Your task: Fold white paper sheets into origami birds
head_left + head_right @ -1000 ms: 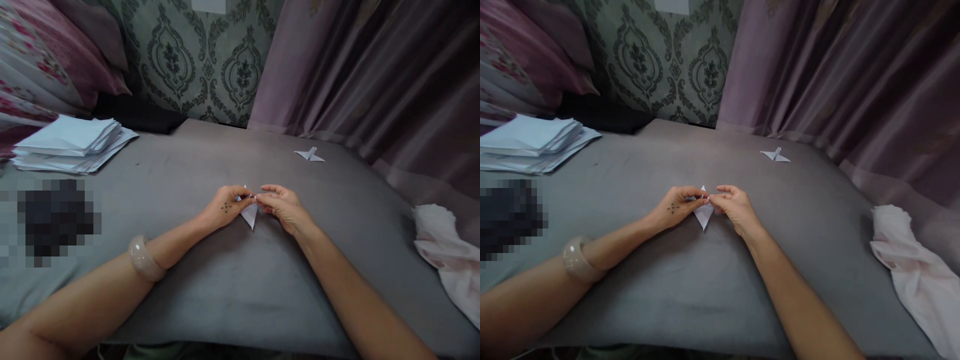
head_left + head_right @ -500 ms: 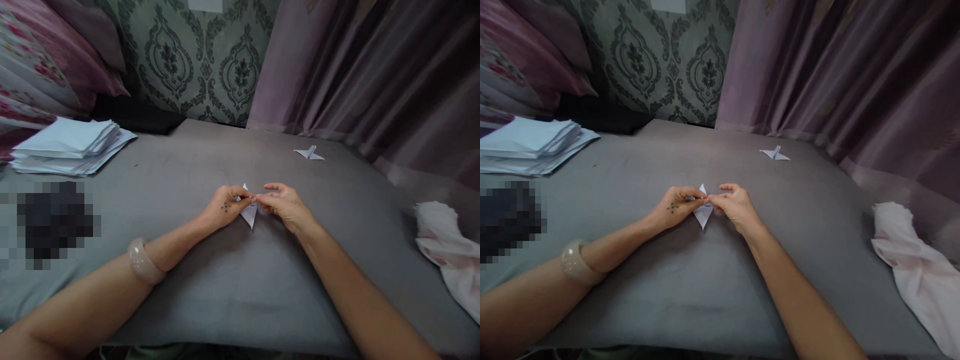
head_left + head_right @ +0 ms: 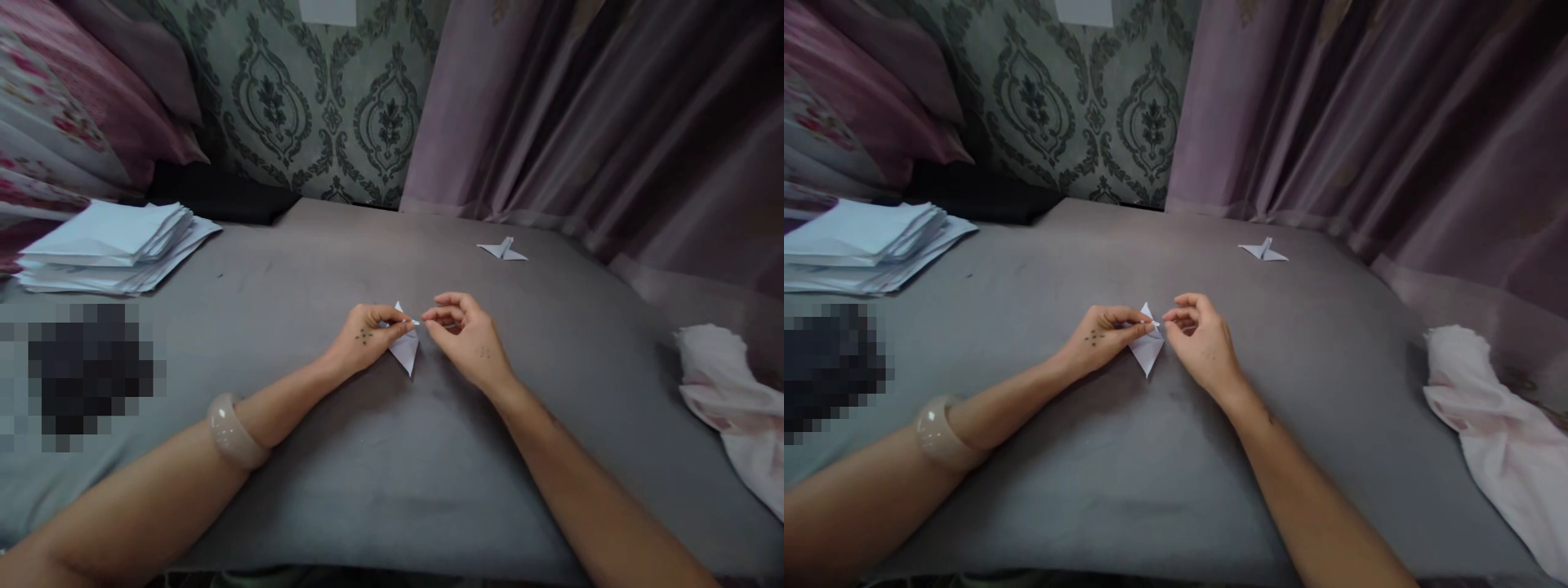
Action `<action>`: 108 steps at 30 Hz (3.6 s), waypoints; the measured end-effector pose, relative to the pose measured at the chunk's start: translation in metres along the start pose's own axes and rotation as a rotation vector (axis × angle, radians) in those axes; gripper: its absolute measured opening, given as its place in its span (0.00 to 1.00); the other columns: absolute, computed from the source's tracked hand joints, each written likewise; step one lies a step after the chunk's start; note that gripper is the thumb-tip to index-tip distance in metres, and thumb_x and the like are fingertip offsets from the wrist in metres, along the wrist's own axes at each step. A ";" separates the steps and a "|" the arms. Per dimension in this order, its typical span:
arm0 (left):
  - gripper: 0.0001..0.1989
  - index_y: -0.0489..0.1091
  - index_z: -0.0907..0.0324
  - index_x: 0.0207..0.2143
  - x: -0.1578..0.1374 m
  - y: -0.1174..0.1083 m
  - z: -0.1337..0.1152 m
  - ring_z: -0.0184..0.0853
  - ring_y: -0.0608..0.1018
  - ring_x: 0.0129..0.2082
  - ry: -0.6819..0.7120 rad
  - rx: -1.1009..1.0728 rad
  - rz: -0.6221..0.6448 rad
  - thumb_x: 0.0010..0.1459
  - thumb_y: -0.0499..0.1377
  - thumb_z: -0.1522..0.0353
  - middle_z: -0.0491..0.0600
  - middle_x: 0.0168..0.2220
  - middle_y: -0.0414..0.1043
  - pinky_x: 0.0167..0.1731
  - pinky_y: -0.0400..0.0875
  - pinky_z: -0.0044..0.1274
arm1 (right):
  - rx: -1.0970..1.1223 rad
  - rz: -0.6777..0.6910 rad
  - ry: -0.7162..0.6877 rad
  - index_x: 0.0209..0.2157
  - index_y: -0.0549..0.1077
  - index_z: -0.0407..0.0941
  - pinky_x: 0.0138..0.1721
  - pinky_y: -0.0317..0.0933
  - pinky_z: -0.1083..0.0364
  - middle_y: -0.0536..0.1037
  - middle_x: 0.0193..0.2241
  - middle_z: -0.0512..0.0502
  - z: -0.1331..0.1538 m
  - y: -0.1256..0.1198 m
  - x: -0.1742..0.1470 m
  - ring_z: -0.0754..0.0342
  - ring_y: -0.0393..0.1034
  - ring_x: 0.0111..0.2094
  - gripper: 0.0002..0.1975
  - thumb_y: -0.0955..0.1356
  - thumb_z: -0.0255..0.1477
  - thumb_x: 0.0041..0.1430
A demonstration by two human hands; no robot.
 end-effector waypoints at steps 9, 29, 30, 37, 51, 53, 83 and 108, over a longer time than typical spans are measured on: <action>0.12 0.79 0.62 0.31 0.001 0.001 -0.002 0.29 0.73 0.28 -0.011 -0.020 0.020 0.56 0.62 0.62 0.46 0.27 0.77 0.31 0.64 0.20 | -0.503 0.042 -0.513 0.48 0.66 0.49 0.41 0.68 0.52 0.76 0.39 0.45 0.029 0.015 -0.019 0.51 0.72 0.42 0.15 0.63 0.21 0.60; 0.07 0.78 0.60 0.31 -0.001 -0.001 -0.005 0.31 0.77 0.30 0.028 0.008 -0.046 0.54 0.62 0.67 0.46 0.29 0.79 0.34 0.69 0.21 | -0.603 0.006 -0.521 0.49 0.65 0.45 0.41 0.66 0.53 0.76 0.35 0.45 0.032 0.019 -0.019 0.51 0.72 0.38 0.17 0.62 0.20 0.58; 0.06 0.78 0.60 0.31 -0.001 -0.002 -0.005 0.31 0.77 0.30 0.032 0.019 -0.061 0.54 0.62 0.67 0.46 0.29 0.79 0.35 0.69 0.22 | -0.595 0.002 -0.506 0.49 0.65 0.45 0.41 0.66 0.53 0.76 0.36 0.45 0.031 0.018 -0.019 0.51 0.72 0.38 0.17 0.62 0.20 0.58; 0.09 0.77 0.59 0.32 0.000 -0.017 0.000 0.30 0.71 0.27 -0.006 0.072 -0.229 0.54 0.61 0.63 0.46 0.27 0.74 0.29 0.66 0.22 | -0.517 0.091 -0.057 0.50 0.64 0.46 0.34 0.64 0.52 0.77 0.33 0.48 0.008 0.016 -0.021 0.52 0.72 0.30 0.21 0.68 0.37 0.56; 0.17 0.69 0.59 0.43 -0.017 -0.013 0.007 0.34 0.75 0.29 -0.215 0.339 -0.035 0.52 0.61 0.61 0.49 0.33 0.77 0.29 0.67 0.25 | -0.576 0.036 -0.088 0.50 0.65 0.44 0.38 0.64 0.50 0.77 0.37 0.43 -0.007 0.012 -0.014 0.50 0.73 0.36 0.17 0.63 0.24 0.58; 0.19 0.67 0.60 0.46 -0.019 -0.010 0.012 0.33 0.76 0.28 -0.256 0.192 -0.043 0.52 0.61 0.64 0.51 0.35 0.78 0.27 0.68 0.23 | -0.469 0.042 -0.108 0.50 0.64 0.44 0.39 0.65 0.50 0.78 0.37 0.43 -0.006 0.017 -0.015 0.50 0.74 0.36 0.18 0.63 0.23 0.57; 0.08 0.71 0.61 0.29 0.000 -0.006 0.014 0.26 0.61 0.22 -0.054 0.232 0.005 0.53 0.59 0.64 0.40 0.21 0.59 0.22 0.54 0.18 | -0.308 0.060 -0.211 0.34 0.70 0.46 0.37 0.64 0.55 0.76 0.32 0.48 0.000 0.027 -0.006 0.55 0.71 0.34 0.04 0.64 0.24 0.56; 0.08 0.74 0.61 0.28 -0.003 -0.003 -0.010 0.30 0.70 0.27 0.070 0.444 0.053 0.56 0.57 0.69 0.46 0.25 0.70 0.29 0.59 0.21 | -0.059 0.140 0.236 0.24 0.75 0.43 0.28 0.59 0.58 0.74 0.20 0.50 -0.018 0.028 0.007 0.56 0.68 0.25 0.09 0.66 0.32 0.51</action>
Point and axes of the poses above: each hand's wrist, its own x-axis towards the middle knuckle, its own y-axis out of the palm, z = x × y, the point moved 7 cm from there along x, towards the middle knuckle
